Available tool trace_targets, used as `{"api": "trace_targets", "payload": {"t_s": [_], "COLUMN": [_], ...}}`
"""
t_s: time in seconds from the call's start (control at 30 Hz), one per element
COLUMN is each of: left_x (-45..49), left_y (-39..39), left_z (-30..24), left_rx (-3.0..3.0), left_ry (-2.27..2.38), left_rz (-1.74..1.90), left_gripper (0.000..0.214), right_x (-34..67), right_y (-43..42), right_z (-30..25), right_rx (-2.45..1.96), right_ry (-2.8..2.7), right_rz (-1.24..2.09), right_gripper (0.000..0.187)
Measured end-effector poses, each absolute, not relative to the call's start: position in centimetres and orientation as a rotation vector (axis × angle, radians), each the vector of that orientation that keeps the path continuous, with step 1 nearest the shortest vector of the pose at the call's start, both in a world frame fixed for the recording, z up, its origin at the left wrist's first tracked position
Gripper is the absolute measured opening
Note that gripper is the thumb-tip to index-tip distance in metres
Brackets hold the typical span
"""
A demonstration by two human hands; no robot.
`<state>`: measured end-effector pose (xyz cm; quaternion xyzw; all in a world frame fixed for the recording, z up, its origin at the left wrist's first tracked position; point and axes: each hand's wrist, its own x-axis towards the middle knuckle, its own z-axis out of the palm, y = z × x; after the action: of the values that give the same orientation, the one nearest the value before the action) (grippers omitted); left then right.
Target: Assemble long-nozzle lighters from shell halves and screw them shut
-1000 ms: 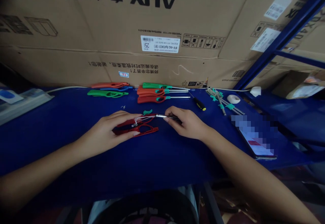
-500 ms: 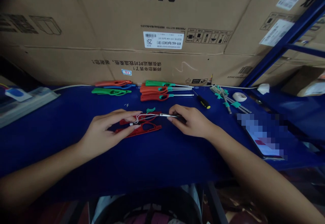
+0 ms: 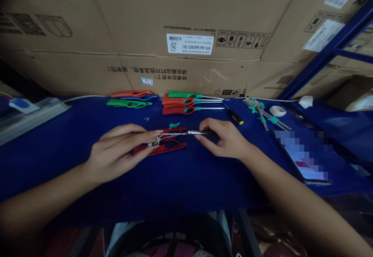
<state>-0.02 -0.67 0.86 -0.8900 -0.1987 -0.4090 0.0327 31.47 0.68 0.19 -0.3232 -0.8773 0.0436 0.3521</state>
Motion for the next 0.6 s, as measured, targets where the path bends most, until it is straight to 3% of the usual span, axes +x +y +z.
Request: {"api": "trace_targets", "payload": {"t_s": [0.6], "left_x": [-0.08], "left_y": [-0.63], "left_z": [1.16], "left_rx": [-2.712], "left_ry": [-0.617], "left_rz": [-1.221], "left_gripper": [0.043], "right_x": [31.71], "right_y": [0.74], "right_z": [0.16], "right_rx": [-0.826], "right_ry": [-2.368], "right_rz": [0.187], "right_gripper": [0.010]}}
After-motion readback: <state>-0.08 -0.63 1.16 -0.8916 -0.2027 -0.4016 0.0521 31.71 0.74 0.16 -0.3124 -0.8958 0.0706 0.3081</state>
